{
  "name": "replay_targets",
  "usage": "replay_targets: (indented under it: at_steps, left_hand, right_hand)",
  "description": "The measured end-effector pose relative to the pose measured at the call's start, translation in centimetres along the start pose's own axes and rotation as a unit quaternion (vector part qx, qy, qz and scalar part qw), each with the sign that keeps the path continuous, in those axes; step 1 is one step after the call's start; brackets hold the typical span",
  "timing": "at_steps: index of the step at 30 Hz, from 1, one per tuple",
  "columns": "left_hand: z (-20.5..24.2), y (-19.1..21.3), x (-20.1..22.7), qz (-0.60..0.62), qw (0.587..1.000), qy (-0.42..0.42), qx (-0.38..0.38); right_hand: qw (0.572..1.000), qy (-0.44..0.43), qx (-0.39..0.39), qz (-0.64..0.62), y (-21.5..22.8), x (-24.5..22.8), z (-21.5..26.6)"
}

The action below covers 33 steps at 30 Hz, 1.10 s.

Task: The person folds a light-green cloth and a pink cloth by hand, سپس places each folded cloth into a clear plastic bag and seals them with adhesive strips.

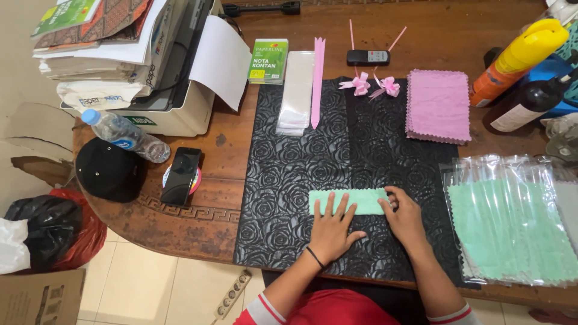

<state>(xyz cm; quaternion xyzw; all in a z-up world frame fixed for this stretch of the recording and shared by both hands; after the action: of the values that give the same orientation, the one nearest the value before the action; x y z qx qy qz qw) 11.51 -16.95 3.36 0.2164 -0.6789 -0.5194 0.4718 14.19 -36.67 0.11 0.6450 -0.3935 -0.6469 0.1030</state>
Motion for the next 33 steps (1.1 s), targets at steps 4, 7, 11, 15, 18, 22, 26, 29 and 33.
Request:
replay_targets:
  at_steps: [4,7,11,15,18,22,26,29,33]
  left_hand:
    - [0.4,0.3,-0.9,-0.02,1.0,0.018,-0.01]
    - [0.4,0.4,-1.4,-0.029,0.999,0.027,0.019]
    - [0.7,-0.4,-1.4,-0.045,0.999,0.015,0.023]
    - [0.7,-0.3,-1.5,-0.04,0.999,0.001,0.026]
    - [-0.3,0.6,-2.3,-0.039,0.999,-0.028,0.023]
    - [-4.9,1.0,-8.1,-0.018,0.993,-0.084,0.076]
    - [-11.9,3.0,-18.7,-0.078,0.973,-0.026,0.214]
    - [-14.8,4.9,-23.8,-0.128,0.957,0.033,0.259]
    - [-17.4,3.8,-27.7,-0.17,0.958,0.082,0.214]
  right_hand:
    - [1.0,0.002,-0.003,0.001,0.3,-0.9,0.2]
    - [1.0,0.017,0.004,-0.001,0.3,-0.9,0.3]
    - [0.98,0.181,0.061,0.049,0.4,-1.8,1.3]
    - [0.928,0.356,0.025,0.107,-1.4,-3.7,3.3]
    - [0.942,0.295,-0.054,0.15,-3.0,-1.9,3.3]
    - [0.941,0.284,-0.078,0.168,-3.4,-1.2,3.0]
    - [0.944,0.282,-0.075,0.152,-3.5,-0.6,3.0]
    - [0.947,0.275,-0.078,0.146,-3.5,-0.5,3.0]
    - [0.95,0.251,-0.101,0.154,-3.4,-0.6,2.7]
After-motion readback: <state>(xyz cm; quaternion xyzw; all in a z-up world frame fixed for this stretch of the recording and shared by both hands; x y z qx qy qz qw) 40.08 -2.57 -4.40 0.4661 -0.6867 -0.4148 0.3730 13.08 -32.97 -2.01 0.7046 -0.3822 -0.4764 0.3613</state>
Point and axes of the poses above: each hand's wrist, its own z-axis away from the middle knuckle, its own y-axis out of the back of the hand, x = y × z, the point moved 8 cm from there along -z, towards the middle knuckle, and after that the axes turned 10 degrees about x, right-handed, at the moved point
